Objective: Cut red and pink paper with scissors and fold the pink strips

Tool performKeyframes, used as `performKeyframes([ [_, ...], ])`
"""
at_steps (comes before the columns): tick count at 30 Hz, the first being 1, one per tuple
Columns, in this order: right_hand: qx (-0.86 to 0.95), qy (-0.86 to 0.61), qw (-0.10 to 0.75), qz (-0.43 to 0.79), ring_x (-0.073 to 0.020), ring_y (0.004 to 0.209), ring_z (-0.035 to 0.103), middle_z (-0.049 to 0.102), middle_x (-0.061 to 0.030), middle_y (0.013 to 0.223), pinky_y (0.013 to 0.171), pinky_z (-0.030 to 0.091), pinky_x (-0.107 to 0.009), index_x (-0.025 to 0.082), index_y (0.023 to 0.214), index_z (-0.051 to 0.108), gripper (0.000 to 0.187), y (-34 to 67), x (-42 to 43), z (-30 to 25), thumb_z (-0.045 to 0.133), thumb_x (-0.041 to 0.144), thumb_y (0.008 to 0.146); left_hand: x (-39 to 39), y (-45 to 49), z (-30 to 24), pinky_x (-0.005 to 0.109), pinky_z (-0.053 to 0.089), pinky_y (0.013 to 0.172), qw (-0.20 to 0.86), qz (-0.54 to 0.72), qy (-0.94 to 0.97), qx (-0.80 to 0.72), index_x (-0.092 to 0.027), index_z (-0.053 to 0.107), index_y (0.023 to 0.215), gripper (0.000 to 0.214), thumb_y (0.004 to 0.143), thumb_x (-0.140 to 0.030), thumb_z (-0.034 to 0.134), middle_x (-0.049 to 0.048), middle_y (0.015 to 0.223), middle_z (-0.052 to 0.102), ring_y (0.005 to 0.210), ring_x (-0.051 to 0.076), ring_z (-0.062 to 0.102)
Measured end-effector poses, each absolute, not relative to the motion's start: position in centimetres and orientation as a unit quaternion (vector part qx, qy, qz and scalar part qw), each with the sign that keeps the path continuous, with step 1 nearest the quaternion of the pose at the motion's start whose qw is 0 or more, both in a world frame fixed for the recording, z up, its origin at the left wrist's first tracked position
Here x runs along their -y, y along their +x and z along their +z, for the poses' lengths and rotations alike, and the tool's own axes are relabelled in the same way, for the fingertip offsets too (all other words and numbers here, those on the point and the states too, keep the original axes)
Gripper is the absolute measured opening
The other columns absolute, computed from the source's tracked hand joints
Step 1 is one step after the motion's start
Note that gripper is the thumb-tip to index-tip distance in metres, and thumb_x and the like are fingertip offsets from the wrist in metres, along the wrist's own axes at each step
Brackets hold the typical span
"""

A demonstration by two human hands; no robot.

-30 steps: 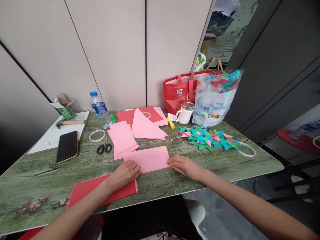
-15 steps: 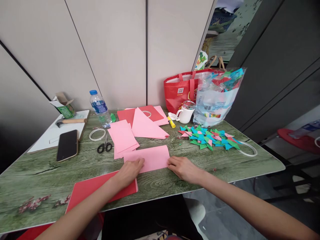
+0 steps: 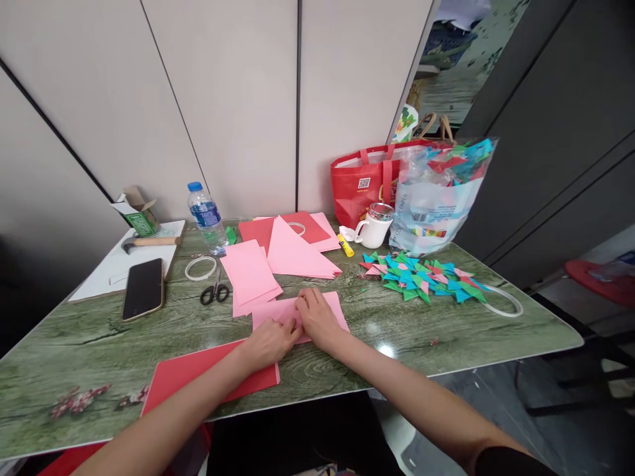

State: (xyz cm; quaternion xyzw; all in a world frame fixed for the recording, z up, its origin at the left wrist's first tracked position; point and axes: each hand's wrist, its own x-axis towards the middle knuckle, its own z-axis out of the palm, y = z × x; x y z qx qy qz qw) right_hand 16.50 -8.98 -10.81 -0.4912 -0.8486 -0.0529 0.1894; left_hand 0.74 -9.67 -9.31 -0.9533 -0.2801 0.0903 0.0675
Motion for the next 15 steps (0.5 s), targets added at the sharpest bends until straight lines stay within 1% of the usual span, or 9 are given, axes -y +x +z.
performKeyframes([
  [2,0.836,-0.478,0.267,-0.030,-0.0260,0.117,0.042,0.050,-0.0177,0.116,0.092,0.043,-0.042,0.009,0.098,0.055,0.023,16.0,8.4,-12.2,0.039,0.004,0.083,9.7,0.7,-9.5,0.031,0.044,0.054,0.059,0.073,-0.954,0.284,-0.012,0.052,0.103,0.029,0.090,-0.013,0.027,0.0102,0.087,0.059,0.065,0.019,0.059],
  [4,0.826,-0.470,0.310,0.001,-0.0251,0.130,0.026,0.041,-0.0189,0.129,0.100,0.037,-0.045,0.009,0.109,0.050,0.032,15.9,7.8,-13.4,0.034,0.001,0.082,9.5,0.6,-9.9,0.033,0.046,0.062,0.054,0.039,-0.957,0.284,-0.012,0.054,0.098,0.025,0.090,-0.013,0.030,0.0098,0.087,0.059,0.074,0.020,0.058],
  [6,0.829,-0.459,0.317,0.032,-0.0232,0.134,0.018,0.037,-0.0197,0.134,0.103,0.032,-0.048,0.009,0.118,0.044,0.042,16.2,7.3,-14.3,0.029,-0.001,0.080,9.3,0.5,-10.3,0.037,0.046,0.074,0.040,-0.014,-0.957,0.287,-0.012,0.054,0.097,0.023,0.090,-0.014,0.032,0.0102,0.090,0.059,0.084,0.022,0.056],
  [9,0.840,-0.448,0.300,0.060,-0.0240,0.135,0.015,0.037,-0.0217,0.135,0.105,0.026,-0.052,0.006,0.125,0.039,0.048,16.5,6.9,-14.9,0.029,-0.001,0.079,8.6,0.3,-11.1,0.043,0.040,0.091,0.017,-0.094,-0.949,0.300,-0.009,0.050,0.106,0.025,0.090,-0.016,0.031,0.0137,0.104,0.058,0.103,0.024,0.051],
  [10,0.842,-0.447,0.295,0.065,-0.0245,0.135,0.014,0.037,-0.0217,0.136,0.106,0.024,-0.053,0.005,0.128,0.037,0.050,16.5,6.9,-15.0,0.029,-0.001,0.079,8.4,0.2,-11.4,0.046,0.036,0.096,0.017,-0.111,-0.947,0.302,-0.008,0.047,0.111,0.028,0.090,-0.017,0.030,0.0157,0.112,0.055,0.112,0.025,0.046],
  [12,0.843,-0.448,0.289,0.069,-0.0244,0.136,0.011,0.034,-0.0204,0.139,0.106,0.023,-0.054,0.006,0.133,0.032,0.055,16.5,6.9,-15.0,0.029,-0.001,0.078,7.9,0.0,-12.0,0.049,0.026,0.103,0.024,-0.122,-0.946,0.300,-0.006,0.038,0.123,0.036,0.091,-0.019,0.029,0.0192,0.130,0.044,0.129,0.026,0.029],
  [14,0.843,-0.454,0.281,0.066,-0.0241,0.136,0.009,0.030,-0.0195,0.141,0.106,0.022,-0.054,0.006,0.138,0.023,0.062,16.5,6.9,-14.9,0.028,-0.002,0.076,7.5,-0.2,-12.5,0.049,0.019,0.107,0.030,-0.106,-0.948,0.297,-0.005,0.028,0.131,0.043,0.091,-0.020,0.026,0.0209,0.141,0.031,0.135,0.025,0.014],
  [15,0.842,-0.459,0.275,0.062,-0.0243,0.136,0.008,0.029,-0.0196,0.142,0.106,0.023,-0.054,0.006,0.139,0.018,0.065,16.4,7.0,-14.8,0.028,-0.002,0.075,7.4,-0.3,-12.6,0.047,0.018,0.107,0.031,-0.093,-0.949,0.299,-0.004,0.023,0.134,0.046,0.091,-0.020,0.025,0.0212,0.143,0.027,0.136,0.024,0.011],
])
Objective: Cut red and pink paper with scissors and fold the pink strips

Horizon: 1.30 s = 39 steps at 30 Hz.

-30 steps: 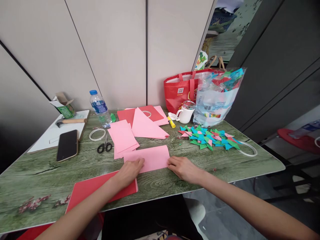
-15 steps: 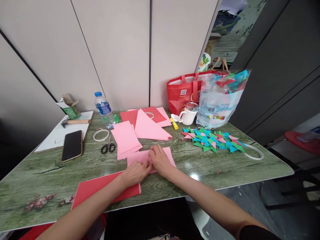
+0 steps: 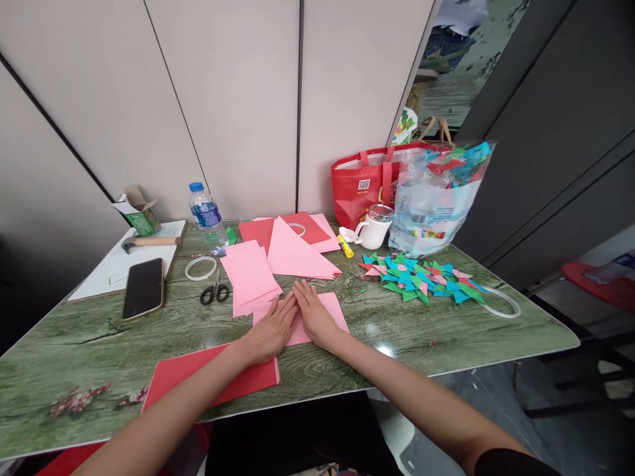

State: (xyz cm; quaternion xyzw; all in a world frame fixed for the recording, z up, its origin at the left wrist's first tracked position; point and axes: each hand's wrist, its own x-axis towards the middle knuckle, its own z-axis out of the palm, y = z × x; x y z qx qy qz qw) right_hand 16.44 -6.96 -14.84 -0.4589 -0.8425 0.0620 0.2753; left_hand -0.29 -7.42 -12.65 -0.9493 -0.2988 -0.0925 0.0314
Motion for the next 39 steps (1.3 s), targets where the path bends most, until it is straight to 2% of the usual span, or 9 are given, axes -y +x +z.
performKeyframes([
  [4,0.855,-0.455,0.248,0.031,-0.0250,0.136,0.002,0.019,-0.0208,0.145,0.108,0.022,-0.052,0.002,0.141,0.002,0.068,16.4,7.3,-14.4,0.025,-0.001,0.077,7.3,-0.5,-12.6,0.044,0.014,0.108,0.045,-0.042,-0.948,0.313,-0.002,0.020,0.137,0.050,0.092,-0.023,0.022,0.0203,0.145,0.023,0.136,0.023,0.010],
  [7,0.880,-0.421,0.220,0.016,-0.0261,0.136,0.000,0.012,-0.0201,0.147,0.108,0.020,-0.052,0.002,0.140,-0.002,0.063,16.4,7.5,-13.8,0.027,0.009,0.084,7.3,-0.6,-12.2,0.046,0.010,0.109,0.067,-0.032,-0.945,0.318,-0.003,0.025,0.136,0.050,0.092,-0.025,0.022,0.0190,0.145,0.023,0.136,0.023,0.009],
  [10,0.893,-0.413,0.180,0.013,-0.0273,0.136,0.005,0.008,-0.0214,0.147,0.108,0.020,-0.051,-0.001,0.140,-0.001,0.063,16.4,7.6,-13.3,0.029,0.021,0.088,7.4,-0.6,-11.8,0.049,0.006,0.108,0.084,-0.033,-0.942,0.322,-0.005,0.027,0.136,0.050,0.091,-0.026,0.022,0.0176,0.145,0.023,0.136,0.022,0.011],
  [14,0.892,-0.427,0.147,0.016,-0.0269,0.136,0.008,0.008,-0.0227,0.146,0.108,0.019,-0.050,-0.003,0.139,0.002,0.063,16.4,7.5,-13.2,0.029,0.026,0.090,7.7,-0.5,-11.7,0.049,0.004,0.109,0.090,-0.034,-0.936,0.339,-0.005,0.027,0.137,0.051,0.091,-0.029,0.022,0.0161,0.145,0.026,0.135,0.022,0.016],
  [22,0.877,-0.445,0.178,0.034,-0.0271,0.135,0.012,0.021,-0.0224,0.144,0.108,0.023,-0.049,-0.003,0.137,0.020,0.053,17.0,7.8,-13.5,0.028,0.023,0.091,8.2,-0.4,-11.9,0.047,0.006,0.109,0.102,-0.057,-0.921,0.372,-0.008,0.030,0.136,0.053,0.090,-0.035,0.025,0.0132,0.143,0.030,0.134,0.021,0.020],
  [25,0.887,-0.422,0.188,0.022,-0.0271,0.136,0.011,0.025,-0.0200,0.143,0.107,0.024,-0.051,0.001,0.135,0.028,0.049,17.1,8.1,-13.4,0.030,0.021,0.090,8.3,-0.4,-11.9,0.047,0.008,0.110,0.107,-0.062,-0.917,0.379,-0.006,0.032,0.135,0.054,0.090,-0.036,0.026,0.0136,0.143,0.030,0.135,0.023,0.019],
  [28,0.894,-0.413,0.175,0.002,-0.0278,0.135,0.012,0.028,-0.0206,0.142,0.108,0.022,-0.050,0.000,0.132,0.034,0.046,17.0,8.2,-13.3,0.030,0.020,0.091,8.3,-0.4,-12.1,0.047,0.011,0.109,0.117,-0.067,-0.909,0.394,-0.005,0.034,0.134,0.056,0.089,-0.038,0.028,0.0152,0.143,0.031,0.134,0.024,0.020],
  [35,0.905,-0.406,0.128,-0.009,-0.0253,0.136,0.011,0.027,-0.0170,0.143,0.109,0.019,-0.051,0.003,0.136,0.028,0.050,17.0,8.0,-13.3,0.028,0.029,0.093,8.9,0.2,-11.9,0.041,0.022,0.107,0.142,-0.083,-0.904,0.396,-0.004,0.028,0.136,0.053,0.089,-0.027,0.030,0.0150,0.143,0.032,0.134,0.022,0.022],
  [39,0.902,-0.410,0.135,-0.003,-0.0270,0.135,0.013,0.027,-0.0178,0.143,0.108,0.020,-0.051,0.003,0.136,0.027,0.050,17.0,8.0,-13.1,0.027,0.029,0.093,9.5,0.7,-11.8,0.043,0.035,0.097,0.119,-0.048,-0.906,0.403,-0.005,0.044,0.127,0.043,0.089,-0.020,0.032,0.0186,0.132,0.046,0.123,0.028,0.040],
])
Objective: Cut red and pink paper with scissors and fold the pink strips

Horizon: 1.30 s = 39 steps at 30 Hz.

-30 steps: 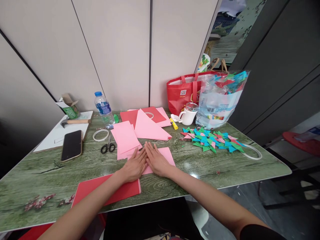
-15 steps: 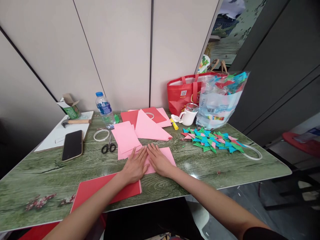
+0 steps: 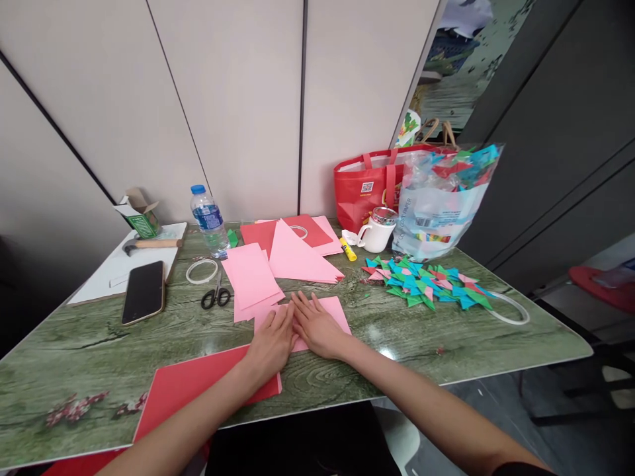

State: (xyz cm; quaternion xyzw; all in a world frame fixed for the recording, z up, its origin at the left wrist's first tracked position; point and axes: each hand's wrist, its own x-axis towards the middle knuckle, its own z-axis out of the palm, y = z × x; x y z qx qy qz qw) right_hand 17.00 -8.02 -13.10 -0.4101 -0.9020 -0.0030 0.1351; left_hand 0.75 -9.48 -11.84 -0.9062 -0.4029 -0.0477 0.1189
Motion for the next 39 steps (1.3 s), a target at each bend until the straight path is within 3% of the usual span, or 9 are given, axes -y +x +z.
performKeyframes([
  [4,0.895,-0.417,0.157,0.000,-0.0286,0.135,0.012,0.027,-0.0181,0.143,0.108,0.020,-0.051,0.002,0.134,0.032,0.047,17.3,8.1,-13.0,0.029,0.022,0.091,9.6,0.8,-11.8,0.041,0.046,0.082,0.072,-0.037,-0.898,0.432,-0.003,0.047,0.123,0.042,0.089,-0.024,0.034,0.0213,0.121,0.053,0.103,0.027,0.053],
  [10,0.895,-0.422,0.147,0.013,-0.0259,0.135,0.016,0.029,-0.0184,0.142,0.108,0.022,-0.049,0.002,0.135,0.030,0.047,17.4,8.1,-13.1,0.027,0.023,0.092,9.7,0.8,-10.9,0.041,0.050,0.055,0.074,0.032,-0.890,0.448,-0.009,0.042,0.130,0.048,0.089,-0.026,0.026,0.0185,0.142,0.032,0.085,0.030,0.057],
  [23,0.886,-0.449,0.118,0.020,-0.0266,0.136,0.011,0.026,-0.0112,0.145,0.107,0.013,-0.054,0.012,0.138,0.027,0.052,17.4,8.3,-12.4,0.026,0.038,0.093,10.0,1.2,-9.8,0.042,0.050,0.058,0.100,0.064,-0.860,0.496,-0.007,0.037,0.133,0.052,0.090,-0.033,0.028,0.0257,0.139,0.032,0.065,0.027,0.065],
  [29,0.865,-0.487,0.116,0.034,-0.0272,0.136,0.012,0.024,-0.0087,0.146,0.104,0.005,-0.060,0.020,0.138,0.028,0.049,18.0,8.5,-12.3,0.024,0.041,0.093,10.3,1.0,-9.6,0.042,0.050,0.060,0.086,0.057,-0.836,0.539,-0.001,0.041,0.129,0.055,0.089,-0.036,0.032,0.0302,0.138,0.029,0.079,0.033,0.065],
  [35,0.814,-0.573,0.093,0.030,-0.0289,0.136,0.009,0.018,-0.0071,0.148,0.101,0.001,-0.064,0.030,0.136,0.030,0.044,19.8,9.1,-12.6,0.025,0.038,0.093,10.4,1.2,-9.5,0.042,0.050,0.058,0.069,0.075,-0.817,0.568,-0.001,0.038,0.132,0.056,0.089,-0.036,0.033,0.0289,0.139,0.026,0.072,0.031,0.066],
  [39,0.767,-0.636,0.084,0.031,-0.0276,0.136,0.008,0.012,-0.0092,0.149,0.102,0.004,-0.060,0.032,0.135,0.032,0.043,20.9,9.7,-12.7,0.026,0.036,0.093,10.4,1.3,-9.4,0.041,0.050,0.059,0.056,0.081,-0.806,0.583,0.002,0.036,0.132,0.057,0.089,-0.035,0.031,0.0297,0.139,0.024,0.072,0.032,0.066],
])
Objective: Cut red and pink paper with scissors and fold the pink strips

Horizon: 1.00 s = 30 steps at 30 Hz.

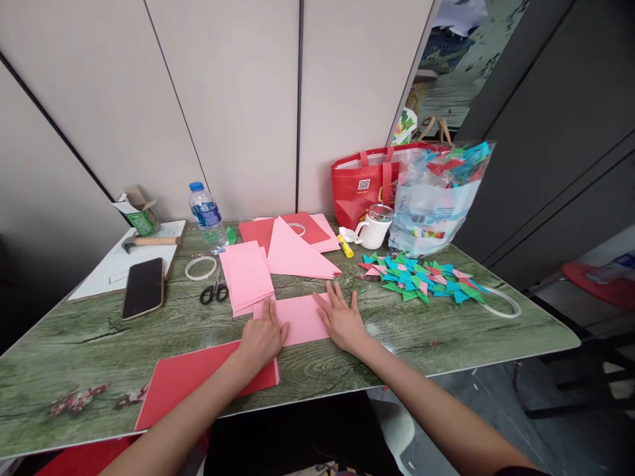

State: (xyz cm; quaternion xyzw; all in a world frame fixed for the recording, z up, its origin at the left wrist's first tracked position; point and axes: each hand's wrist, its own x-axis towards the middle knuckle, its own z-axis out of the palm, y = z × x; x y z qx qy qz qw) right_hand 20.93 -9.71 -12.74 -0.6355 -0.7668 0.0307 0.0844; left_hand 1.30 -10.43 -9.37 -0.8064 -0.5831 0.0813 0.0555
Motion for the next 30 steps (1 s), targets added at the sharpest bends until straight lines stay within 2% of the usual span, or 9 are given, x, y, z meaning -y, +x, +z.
performKeyframes([
  [6,0.707,-0.703,0.065,0.028,-0.0285,0.136,0.011,0.017,-0.0123,0.148,0.102,0.010,-0.057,0.030,0.135,0.034,0.044,22.8,10.0,-12.7,0.028,0.036,0.092,10.5,1.2,-9.5,0.045,0.049,0.060,0.033,0.042,-0.802,0.595,0.001,0.038,0.131,0.054,0.088,-0.032,0.035,0.0327,0.137,0.026,0.074,0.034,0.066],
  [11,0.702,-0.710,0.057,0.018,-0.0288,0.135,0.012,0.017,-0.0124,0.148,0.103,0.010,-0.056,0.030,0.135,0.034,0.044,23.0,10.0,-12.9,0.030,0.036,0.091,10.5,1.2,-9.7,0.045,0.050,0.060,0.030,0.011,-0.783,0.621,0.010,0.043,0.124,0.056,0.087,-0.031,0.037,0.0414,0.127,0.034,0.089,0.040,0.062],
  [14,0.699,-0.713,0.061,0.012,-0.0288,0.135,0.013,0.019,-0.0130,0.147,0.103,0.010,-0.056,0.030,0.135,0.034,0.044,22.9,10.0,-13.2,0.030,0.036,0.091,10.7,1.3,-9.8,0.043,0.050,0.061,0.032,0.005,-0.775,0.631,0.013,0.041,0.123,0.059,0.087,-0.034,0.037,0.0426,0.127,0.034,0.089,0.040,0.062],
  [19,0.699,-0.711,0.073,0.003,-0.0284,0.135,0.015,0.020,-0.0125,0.147,0.103,0.010,-0.055,0.031,0.134,0.034,0.044,23.1,10.1,-13.4,0.030,0.037,0.091,10.9,1.2,-10.0,0.042,0.051,0.063,0.047,0.019,-0.764,0.643,0.011,0.040,0.125,0.060,0.088,-0.035,0.032,0.0384,0.131,0.034,0.081,0.034,0.065],
  [26,0.699,-0.712,0.069,-0.002,-0.0279,0.133,0.020,0.024,-0.0113,0.146,0.102,0.011,-0.054,0.031,0.134,0.035,0.045,23.4,10.0,-13.1,0.032,0.038,0.090,11.2,-0.3,-9.5,0.043,0.051,0.064,0.038,0.045,-0.779,0.624,0.000,0.040,0.129,0.050,0.090,-0.029,0.027,0.0242,0.140,0.032,0.081,0.030,0.065],
  [30,0.702,-0.707,0.086,0.008,-0.0288,0.129,0.026,0.031,-0.0114,0.142,0.098,0.017,-0.053,0.033,0.129,0.043,0.041,23.6,9.8,-12.5,0.035,0.041,0.089,11.1,-0.6,-9.3,0.042,0.051,0.063,0.036,0.056,-0.782,0.620,-0.002,0.041,0.128,0.048,0.090,-0.029,0.027,0.0233,0.141,0.031,0.079,0.029,0.066],
])
